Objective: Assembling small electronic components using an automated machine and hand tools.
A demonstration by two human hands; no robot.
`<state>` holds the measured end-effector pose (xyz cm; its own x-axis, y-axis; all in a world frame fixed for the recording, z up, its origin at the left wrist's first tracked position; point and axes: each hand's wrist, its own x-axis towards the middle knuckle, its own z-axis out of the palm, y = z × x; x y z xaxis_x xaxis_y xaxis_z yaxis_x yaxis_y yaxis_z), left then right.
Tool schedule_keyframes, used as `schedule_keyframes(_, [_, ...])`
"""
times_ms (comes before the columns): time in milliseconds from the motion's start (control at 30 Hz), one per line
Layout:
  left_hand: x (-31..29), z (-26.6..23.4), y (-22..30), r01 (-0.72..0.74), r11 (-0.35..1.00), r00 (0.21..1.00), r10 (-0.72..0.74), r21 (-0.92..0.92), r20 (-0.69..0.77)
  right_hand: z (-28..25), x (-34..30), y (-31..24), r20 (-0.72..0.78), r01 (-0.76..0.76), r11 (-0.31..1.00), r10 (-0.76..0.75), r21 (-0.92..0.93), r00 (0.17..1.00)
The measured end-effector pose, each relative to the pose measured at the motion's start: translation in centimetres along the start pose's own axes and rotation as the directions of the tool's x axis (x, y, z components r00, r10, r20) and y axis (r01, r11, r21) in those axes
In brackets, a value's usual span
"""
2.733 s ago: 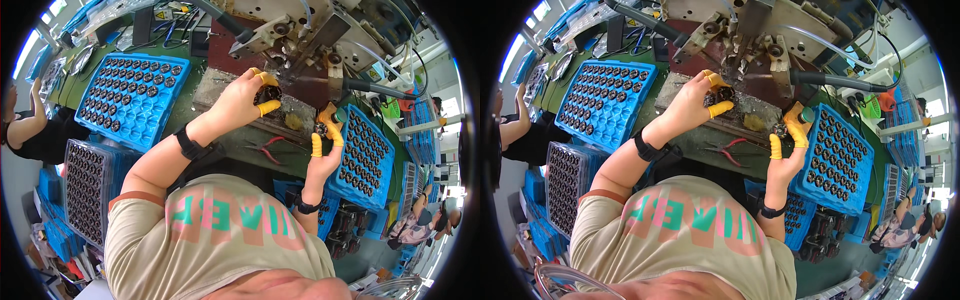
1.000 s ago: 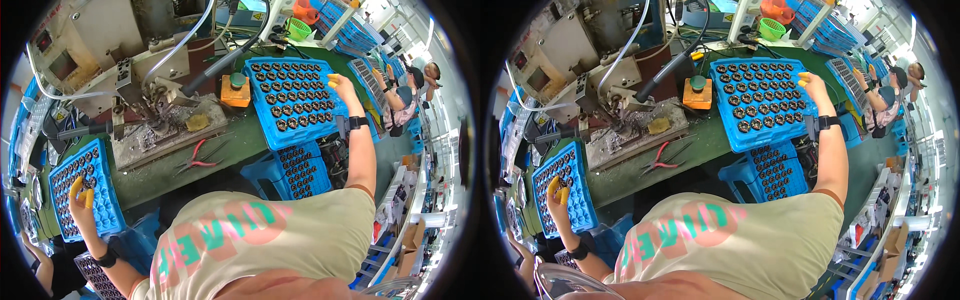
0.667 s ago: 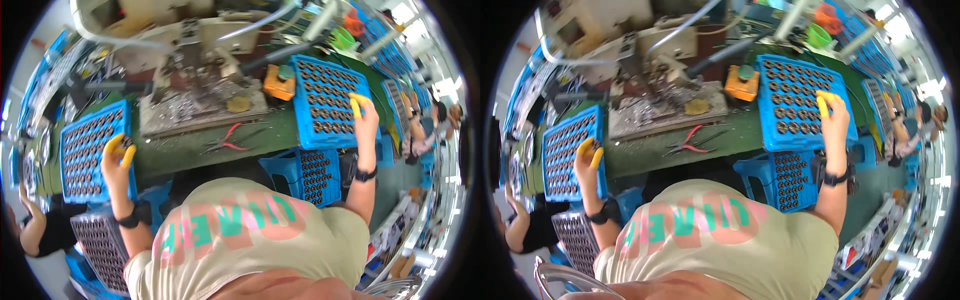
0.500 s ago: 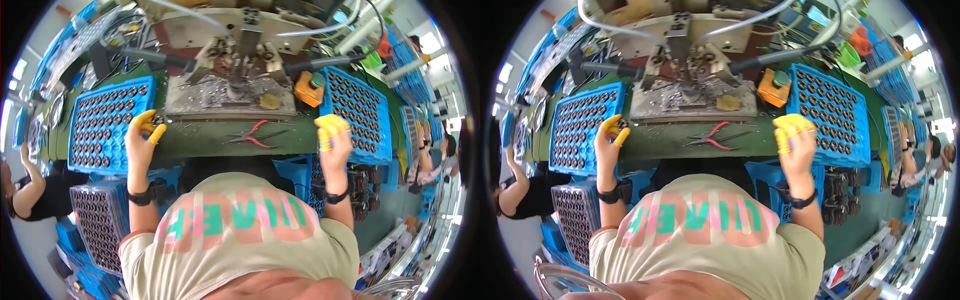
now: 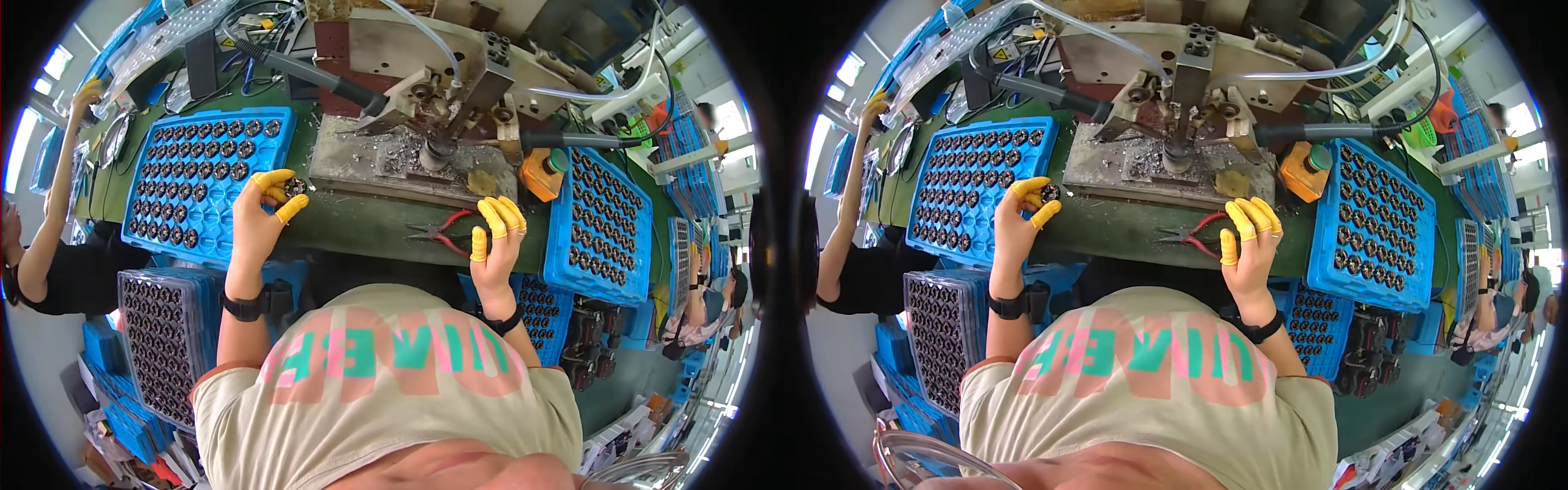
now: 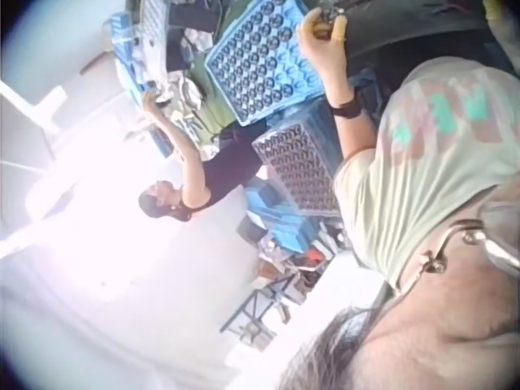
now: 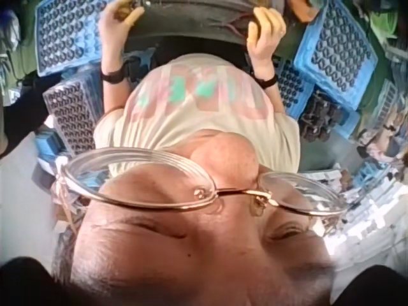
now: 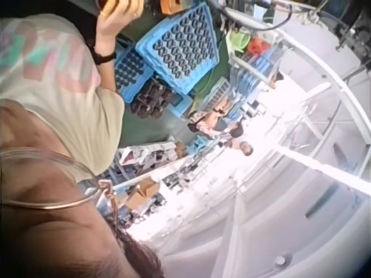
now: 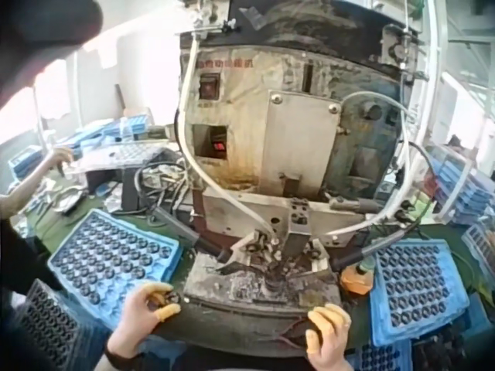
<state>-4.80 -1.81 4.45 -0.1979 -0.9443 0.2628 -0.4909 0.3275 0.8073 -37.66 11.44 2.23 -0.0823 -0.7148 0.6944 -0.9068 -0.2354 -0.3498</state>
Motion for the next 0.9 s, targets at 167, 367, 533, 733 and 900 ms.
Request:
schedule_keyframes(167, [0.3, 0.0, 0.4, -0.025, 0.999, 1.000, 0.025, 0.029, 0.008, 0.0, 0.2, 0.0, 0.010, 0.018, 0.999, -0.017, -0.049, 1.000])
schedule_keyframes(367, [0.4, -0.2, 1.0, -0.044, 0.997, 0.999, 0.041, 0.064, 0.033, -0.3, 0.7, 0.2, -0.051, -0.080, 0.986, 0.088, 0.147, 0.995])
schedule_keyframes(533, [-0.3, -1.0, 1.0, 0.044, 0.997, 0.998, -0.042, -0.058, 0.036, -0.9, 3.7, -0.5, -0.068, -0.087, 0.971, 0.104, 0.221, 0.992])
schedule_keyframes(733, [-1.4, -3.9, 2.5, -0.025, 0.999, 0.994, 0.020, -0.047, -0.110, -0.2, 5.4, 0.1, -0.005, -0.208, 0.935, 0.219, 0.288, 0.976])
schedule_keyframes(900, [-2.3, -6.0, 1.4, 0.056, 0.997, 0.979, -0.067, -0.061, -0.190, -0.1, 5.5, 0.5, 0.013, -0.228, 0.935, 0.233, 0.271, 0.972])
